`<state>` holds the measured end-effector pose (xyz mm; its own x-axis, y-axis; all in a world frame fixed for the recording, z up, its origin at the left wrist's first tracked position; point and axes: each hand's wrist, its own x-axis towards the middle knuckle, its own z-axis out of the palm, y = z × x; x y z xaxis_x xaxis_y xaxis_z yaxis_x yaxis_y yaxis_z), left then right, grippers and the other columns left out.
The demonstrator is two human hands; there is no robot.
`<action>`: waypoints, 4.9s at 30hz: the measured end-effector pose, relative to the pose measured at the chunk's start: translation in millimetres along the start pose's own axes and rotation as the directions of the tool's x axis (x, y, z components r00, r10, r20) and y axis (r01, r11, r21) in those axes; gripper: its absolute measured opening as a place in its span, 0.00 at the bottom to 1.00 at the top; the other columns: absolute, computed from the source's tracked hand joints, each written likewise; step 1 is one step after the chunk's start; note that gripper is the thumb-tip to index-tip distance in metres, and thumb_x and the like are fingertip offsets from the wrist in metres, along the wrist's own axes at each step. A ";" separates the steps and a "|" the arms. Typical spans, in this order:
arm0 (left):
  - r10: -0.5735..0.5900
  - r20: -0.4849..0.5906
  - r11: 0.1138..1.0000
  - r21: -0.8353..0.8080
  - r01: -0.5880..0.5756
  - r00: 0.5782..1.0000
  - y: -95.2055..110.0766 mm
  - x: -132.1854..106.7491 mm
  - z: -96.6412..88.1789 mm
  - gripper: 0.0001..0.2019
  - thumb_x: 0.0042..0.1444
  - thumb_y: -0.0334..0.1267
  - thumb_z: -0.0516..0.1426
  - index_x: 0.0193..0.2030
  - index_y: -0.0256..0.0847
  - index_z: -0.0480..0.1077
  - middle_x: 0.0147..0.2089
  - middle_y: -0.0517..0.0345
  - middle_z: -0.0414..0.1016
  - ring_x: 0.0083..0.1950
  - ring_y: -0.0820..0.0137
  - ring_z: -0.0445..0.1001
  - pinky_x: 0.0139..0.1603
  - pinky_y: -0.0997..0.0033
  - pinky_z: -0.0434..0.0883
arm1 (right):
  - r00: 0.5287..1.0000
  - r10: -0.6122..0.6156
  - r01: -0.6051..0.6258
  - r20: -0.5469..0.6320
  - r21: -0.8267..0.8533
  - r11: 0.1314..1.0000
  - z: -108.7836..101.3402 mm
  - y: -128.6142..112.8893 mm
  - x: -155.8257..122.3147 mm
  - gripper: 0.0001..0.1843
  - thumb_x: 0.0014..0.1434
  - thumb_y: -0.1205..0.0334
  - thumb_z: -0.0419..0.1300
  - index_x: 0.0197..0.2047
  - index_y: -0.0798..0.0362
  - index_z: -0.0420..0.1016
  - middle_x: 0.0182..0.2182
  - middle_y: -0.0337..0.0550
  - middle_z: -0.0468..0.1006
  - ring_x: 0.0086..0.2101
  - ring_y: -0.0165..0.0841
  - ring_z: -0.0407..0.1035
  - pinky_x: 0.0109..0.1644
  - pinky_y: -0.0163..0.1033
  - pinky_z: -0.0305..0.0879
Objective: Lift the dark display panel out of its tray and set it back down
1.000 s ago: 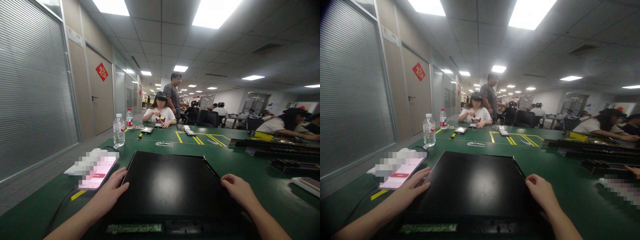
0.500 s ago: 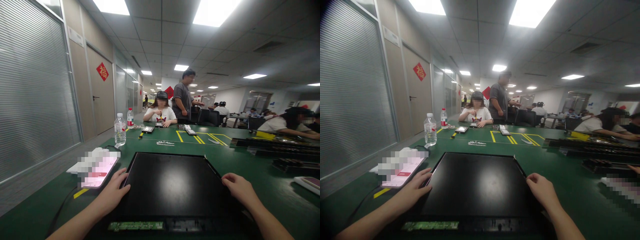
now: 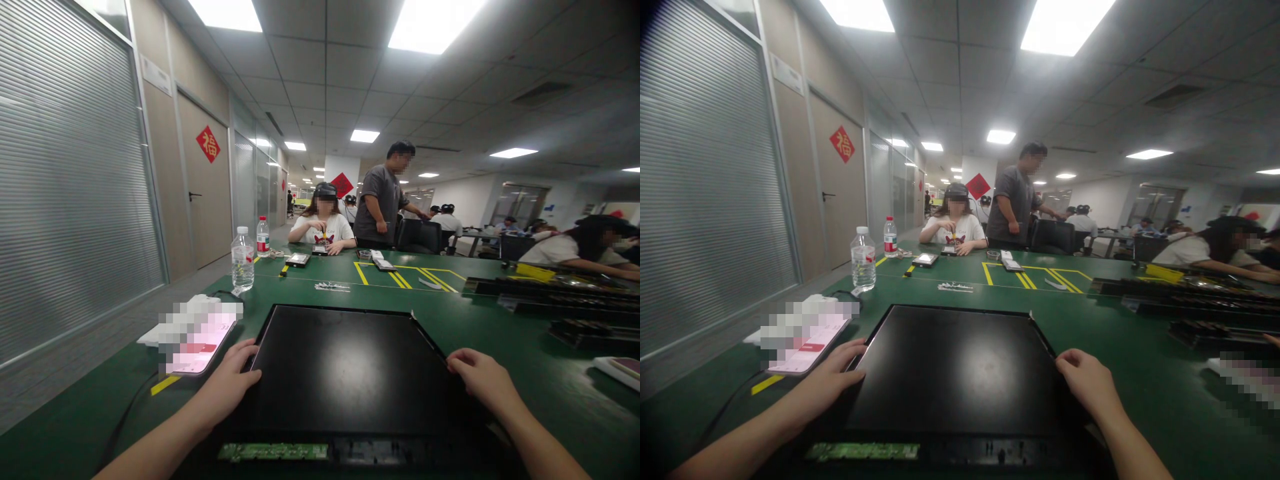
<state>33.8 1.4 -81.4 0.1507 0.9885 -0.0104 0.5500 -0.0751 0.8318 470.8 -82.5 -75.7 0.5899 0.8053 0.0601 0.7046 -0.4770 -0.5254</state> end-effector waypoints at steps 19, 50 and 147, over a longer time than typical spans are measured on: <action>0.223 0.120 0.953 0.180 -0.242 0.967 0.8 -7.7 1.6 0.26 0.43 0.43 0.57 0.53 0.47 0.67 0.63 0.52 0.56 0.63 0.54 0.52 0.62 0.54 0.49 | 1.000 0.011 -0.011 -0.002 0.019 1.000 -2.3 1.4 2.7 0.14 0.46 0.56 0.50 0.28 0.50 0.75 0.27 0.41 0.78 0.23 0.31 0.68 0.27 0.34 0.60; 0.353 0.586 0.807 0.204 -0.555 0.729 34.4 -34.8 -32.1 0.21 0.47 0.33 0.56 0.49 0.55 0.68 0.65 0.63 0.52 0.63 0.60 0.54 0.60 0.61 0.54 | 1.000 0.004 -0.004 -0.009 0.001 1.000 -7.2 7.2 -0.5 0.12 0.46 0.57 0.50 0.29 0.51 0.73 0.29 0.42 0.78 0.26 0.32 0.69 0.27 0.34 0.60; -0.097 0.183 0.652 -0.731 0.202 0.978 44.6 -22.5 -6.7 0.36 0.39 0.38 0.64 0.58 0.39 0.59 0.60 0.45 0.63 0.54 0.55 0.68 0.49 0.60 0.71 | 0.998 -0.050 0.053 0.044 -0.067 0.996 -15.3 13.5 1.2 0.19 0.46 0.61 0.51 0.42 0.50 0.73 0.29 0.41 0.73 0.30 0.33 0.68 0.31 0.35 0.59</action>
<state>49.4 -23.3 -40.4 0.2442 0.9504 -0.1927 -0.2113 0.2461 0.9459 487.0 -93.4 -69.7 0.5359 0.8429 0.0488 0.7596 -0.4561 -0.4636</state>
